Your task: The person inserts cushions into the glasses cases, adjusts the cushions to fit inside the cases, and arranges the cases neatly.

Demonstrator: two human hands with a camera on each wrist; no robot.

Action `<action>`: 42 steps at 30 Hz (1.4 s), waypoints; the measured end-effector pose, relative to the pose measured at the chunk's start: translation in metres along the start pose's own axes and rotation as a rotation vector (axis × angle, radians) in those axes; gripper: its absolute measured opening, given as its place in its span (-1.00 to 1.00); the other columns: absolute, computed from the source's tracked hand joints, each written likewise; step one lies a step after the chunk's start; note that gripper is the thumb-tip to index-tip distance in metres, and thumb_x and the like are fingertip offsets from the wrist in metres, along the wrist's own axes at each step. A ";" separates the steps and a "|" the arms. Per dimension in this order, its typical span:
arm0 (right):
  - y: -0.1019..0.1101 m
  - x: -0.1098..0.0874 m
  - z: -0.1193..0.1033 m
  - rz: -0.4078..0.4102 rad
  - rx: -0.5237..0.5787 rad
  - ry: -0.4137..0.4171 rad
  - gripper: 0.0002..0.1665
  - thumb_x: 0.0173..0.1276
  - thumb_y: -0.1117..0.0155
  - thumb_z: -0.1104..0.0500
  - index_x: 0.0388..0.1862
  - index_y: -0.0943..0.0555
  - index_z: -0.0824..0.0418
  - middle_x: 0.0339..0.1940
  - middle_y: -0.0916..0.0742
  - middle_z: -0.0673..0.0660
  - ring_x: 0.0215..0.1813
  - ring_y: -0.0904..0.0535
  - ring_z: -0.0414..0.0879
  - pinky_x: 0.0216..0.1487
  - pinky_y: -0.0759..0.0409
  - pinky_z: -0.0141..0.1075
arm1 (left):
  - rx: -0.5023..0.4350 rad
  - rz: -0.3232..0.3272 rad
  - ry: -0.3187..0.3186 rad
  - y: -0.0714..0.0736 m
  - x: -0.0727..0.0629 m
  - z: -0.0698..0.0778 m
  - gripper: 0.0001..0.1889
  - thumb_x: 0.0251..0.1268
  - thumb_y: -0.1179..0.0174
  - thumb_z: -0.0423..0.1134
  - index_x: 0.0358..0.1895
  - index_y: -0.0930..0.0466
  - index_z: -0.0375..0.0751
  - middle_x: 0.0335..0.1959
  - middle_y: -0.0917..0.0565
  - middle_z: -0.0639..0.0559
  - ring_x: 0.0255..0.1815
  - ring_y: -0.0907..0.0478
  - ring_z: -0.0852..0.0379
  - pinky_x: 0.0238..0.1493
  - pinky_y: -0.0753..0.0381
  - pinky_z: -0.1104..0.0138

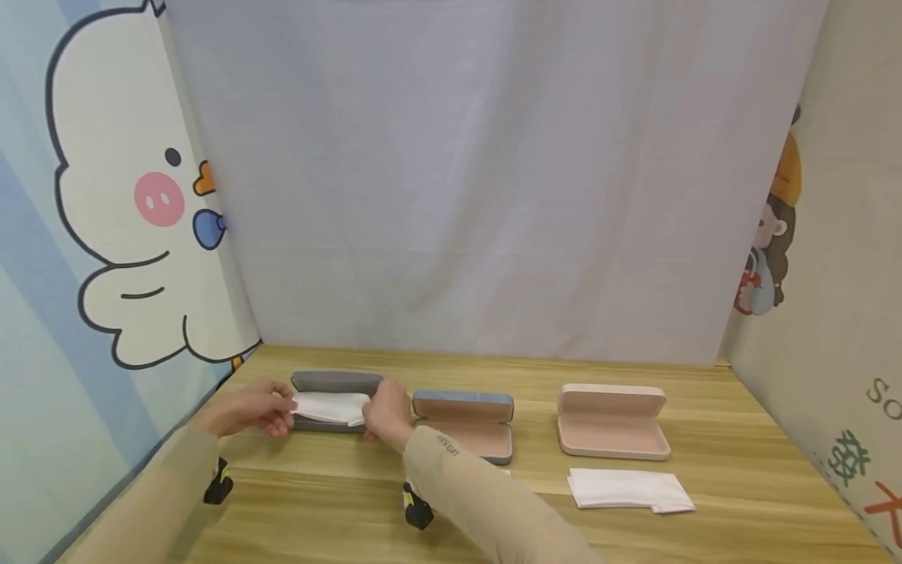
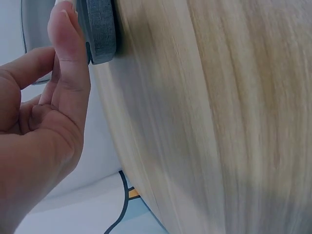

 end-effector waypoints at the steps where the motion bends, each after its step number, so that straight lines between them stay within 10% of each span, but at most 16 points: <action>1: 0.000 0.000 0.000 0.003 -0.011 0.005 -0.68 0.27 -0.14 0.38 -0.70 -0.56 0.32 -0.82 -0.65 0.13 -0.75 -0.64 0.00 -0.80 -0.53 -0.41 | 0.005 0.007 -0.001 0.000 0.001 0.000 -0.91 0.42 0.03 -0.41 -0.18 -0.32 -0.42 -0.58 -0.63 -0.02 -0.64 -0.58 0.24 -0.51 -0.68 0.41; 25: -0.012 0.009 0.011 0.011 -0.217 -0.009 -0.59 0.21 -0.08 0.42 -0.82 -0.39 0.18 -0.93 -0.52 0.08 -0.82 -0.59 -0.02 -0.89 -0.41 -0.42 | 0.123 0.145 0.037 -0.008 0.008 0.003 -0.74 0.31 -0.04 -0.45 -0.03 -0.32 -0.57 -0.69 -0.55 0.02 -0.77 -0.47 0.26 -0.71 -0.54 0.46; 30: -0.015 0.009 0.013 0.006 -0.231 -0.025 -0.91 0.22 -0.10 0.43 -0.36 -0.56 0.46 -0.60 -0.67 0.27 -0.85 -0.55 -0.07 -0.87 -0.43 -0.41 | 0.184 0.215 0.044 -0.006 0.009 0.001 -0.86 0.16 -0.06 -0.49 -0.21 -0.39 -0.45 -0.75 -0.45 0.06 -0.82 -0.39 0.28 -0.76 -0.45 0.48; 34: -0.017 0.008 0.015 0.016 -0.233 -0.032 -0.53 0.20 -0.14 0.44 0.12 -0.40 0.53 -0.16 -0.62 0.36 -0.86 -0.47 -0.14 -0.85 -0.41 -0.43 | 0.249 0.272 0.059 -0.002 0.009 -0.001 -0.93 0.10 -0.08 -0.50 -0.40 -0.38 -0.33 -0.77 -0.37 0.10 -0.84 -0.33 0.29 -0.79 -0.37 0.50; 42: -0.020 0.008 0.017 0.032 -0.221 -0.019 -0.46 0.18 -0.13 0.46 0.18 -0.38 0.58 -0.09 -0.63 0.42 -0.89 -0.42 -0.18 -0.82 -0.38 -0.45 | 0.268 0.275 0.088 -0.002 0.010 -0.008 -0.87 0.19 -0.13 -0.44 -0.27 -0.36 -0.37 -0.70 -0.39 0.07 -0.83 -0.35 0.28 -0.79 -0.40 0.51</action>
Point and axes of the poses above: each hand's wrist, its own x-axis towards the middle knuckle, its own y-axis out of the back of the hand, z = x × y, the point moved 7 cm from there along x, towards the middle knuckle
